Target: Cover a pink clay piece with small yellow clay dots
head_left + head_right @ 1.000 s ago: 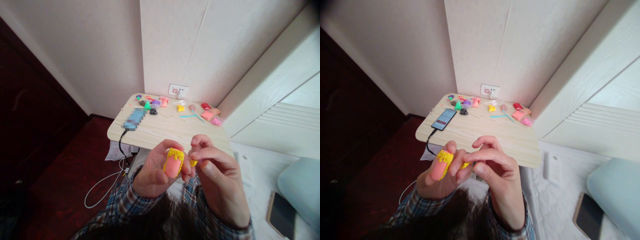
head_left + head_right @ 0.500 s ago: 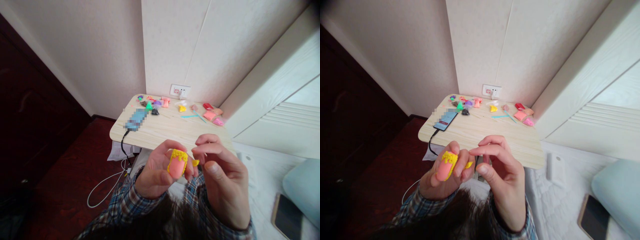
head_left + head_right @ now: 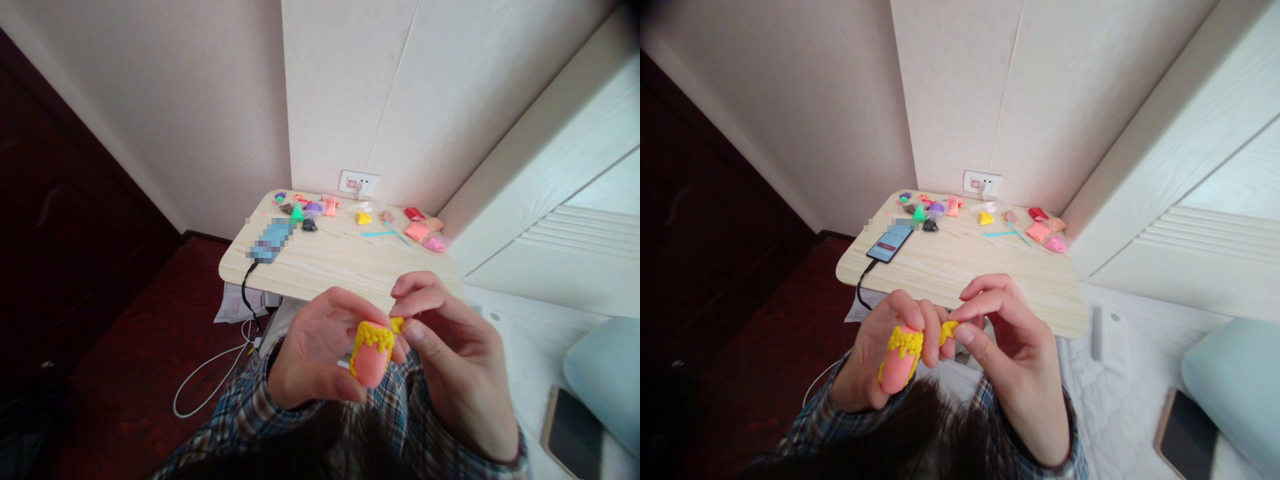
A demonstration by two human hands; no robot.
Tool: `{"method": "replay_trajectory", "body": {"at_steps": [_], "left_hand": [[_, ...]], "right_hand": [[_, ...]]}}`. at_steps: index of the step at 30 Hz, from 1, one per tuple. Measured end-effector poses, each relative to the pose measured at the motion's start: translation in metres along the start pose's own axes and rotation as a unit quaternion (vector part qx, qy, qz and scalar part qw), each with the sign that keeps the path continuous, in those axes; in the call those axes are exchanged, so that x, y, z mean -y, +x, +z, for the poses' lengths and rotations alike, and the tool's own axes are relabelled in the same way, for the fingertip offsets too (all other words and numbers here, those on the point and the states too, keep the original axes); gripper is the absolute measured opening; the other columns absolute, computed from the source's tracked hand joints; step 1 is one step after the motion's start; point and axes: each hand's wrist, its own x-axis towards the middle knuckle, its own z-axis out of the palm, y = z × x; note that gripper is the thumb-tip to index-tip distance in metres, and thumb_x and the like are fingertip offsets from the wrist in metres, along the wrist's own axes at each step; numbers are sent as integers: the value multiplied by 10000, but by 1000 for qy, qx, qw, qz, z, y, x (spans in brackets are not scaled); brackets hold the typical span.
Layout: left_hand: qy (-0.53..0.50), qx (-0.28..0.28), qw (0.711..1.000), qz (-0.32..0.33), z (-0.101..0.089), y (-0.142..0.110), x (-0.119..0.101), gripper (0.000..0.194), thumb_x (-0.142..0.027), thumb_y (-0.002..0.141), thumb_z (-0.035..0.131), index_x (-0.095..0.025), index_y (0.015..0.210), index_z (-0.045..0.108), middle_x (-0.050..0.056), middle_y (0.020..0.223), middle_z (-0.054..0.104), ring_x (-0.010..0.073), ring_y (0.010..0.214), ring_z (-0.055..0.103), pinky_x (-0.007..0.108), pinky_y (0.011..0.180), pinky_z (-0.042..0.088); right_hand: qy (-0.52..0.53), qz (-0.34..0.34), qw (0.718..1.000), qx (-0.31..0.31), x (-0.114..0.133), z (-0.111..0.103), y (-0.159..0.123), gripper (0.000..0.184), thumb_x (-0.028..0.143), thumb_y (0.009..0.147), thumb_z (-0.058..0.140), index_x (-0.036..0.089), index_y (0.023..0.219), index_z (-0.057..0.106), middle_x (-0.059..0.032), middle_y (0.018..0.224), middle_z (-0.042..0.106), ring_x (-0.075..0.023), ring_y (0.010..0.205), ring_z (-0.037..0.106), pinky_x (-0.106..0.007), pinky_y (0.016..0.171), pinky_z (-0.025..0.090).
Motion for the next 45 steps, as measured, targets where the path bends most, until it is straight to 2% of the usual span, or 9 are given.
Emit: {"method": "replay_trajectory", "body": {"at_steps": [5, 9, 14, 20, 25, 28, 36, 41, 45], "left_hand": [[-11, 12, 1000, -1, -1, 0, 1, 491, -368, 784, 922, -273, 1227, 732, 19, 867, 719, 183, 879, 707, 311, 834, 596], [-36, 24, 999, 16, -2, 1, 3, 535, -349, 760, 943, -247, 1245, 743, 16, 895, 740, 166, 886, 703, 277, 831, 580], [-53, 4, 998, -27, 2, 1, -2, 510, -255, 737, 962, -235, 1202, 755, 9, 916, 748, 144, 850, 701, 274, 849, 569], [-57, 9, 998, -18, 2, 0, 1, 495, -320, 751, 944, -249, 1195, 737, -1, 820, 698, 158, 747, 694, 270, 717, 574], [-43, -7, 999, -27, 6, 0, -1, 337, -242, 879, 833, -254, 1198, 726, -14, 810, 679, 118, 735, 680, 249, 754, 577], [-48, -9, 998, -31, 7, -1, -3, 336, -244, 873, 840, -254, 1191, 732, -20, 803, 674, 107, 728, 674, 237, 760, 577], [-79, -5, 996, -42, 7, 1, 3, 359, -315, 830, 880, -280, 1158, 737, -47, 740, 610, 96, 662, 614, 223, 721, 564], [-96, -2, 994, -52, 6, 1, 5, 381, -365, 813, 890, -275, 1145, 726, -50, 722, 579, 101, 647, 590, 218, 697, 551], [-95, -8, 994, -59, 5, -1, 5, 392, -329, 788, 906, -269, 1126, 715, -53, 723, 577, 102, 636, 588, 224, 693, 549]], "right_hand": [[-22, -33, 999, 1, -1, 1, 0, 127, 351, 963, 771, 299, 852, 804, -14, 966, 667, -167, 932, 616, -269, 784, 489], [-75, -82, 994, -3, 2, 1, 1, 187, 357, 983, 752, 272, 816, 761, 10, 899, 648, -138, 878, 610, -240, 744, 488], [-163, -144, 976, -2, 8, 1, 0, 188, 285, 1015, 709, 253, 834, 744, 23, 881, 624, -113, 834, 603, -230, 738, 495], [-212, -190, 958, 8, 13, -1, -3, 165, 229, 1024, 688, 269, 895, 783, 26, 914, 651, -102, 840, 621, -217, 738, 516], [-164, -167, 972, 20, 9, -7, -2, 134, 292, 1025, 695, 304, 982, 822, 26, 933, 676, -115, 875, 636, -217, 771, 538], [-120, -160, 979, 27, 5, -10, -1, 99, 318, 998, 734, 313, 1025, 829, 19, 945, 681, -129, 882, 641, -236, 775, 549], [-32, -161, 984, 66, -5, -6, 3, 47, 293, 974, 768, 281, 984, 813, 9, 933, 713, -141, 907, 661, -245, 802, 560], [-14, -171, 983, 62, -10, -5, 3, 44, 254, 981, 759, 264, 961, 797, 13, 913, 695, -132, 892, 651, -239, 790, 547], [-23, -176, 983, 54, -11, -4, 2, 62, 244, 984, 752, 254, 928, 779, 4, 898, 680, -150, 869, 640, -270, 758, 536]]}}
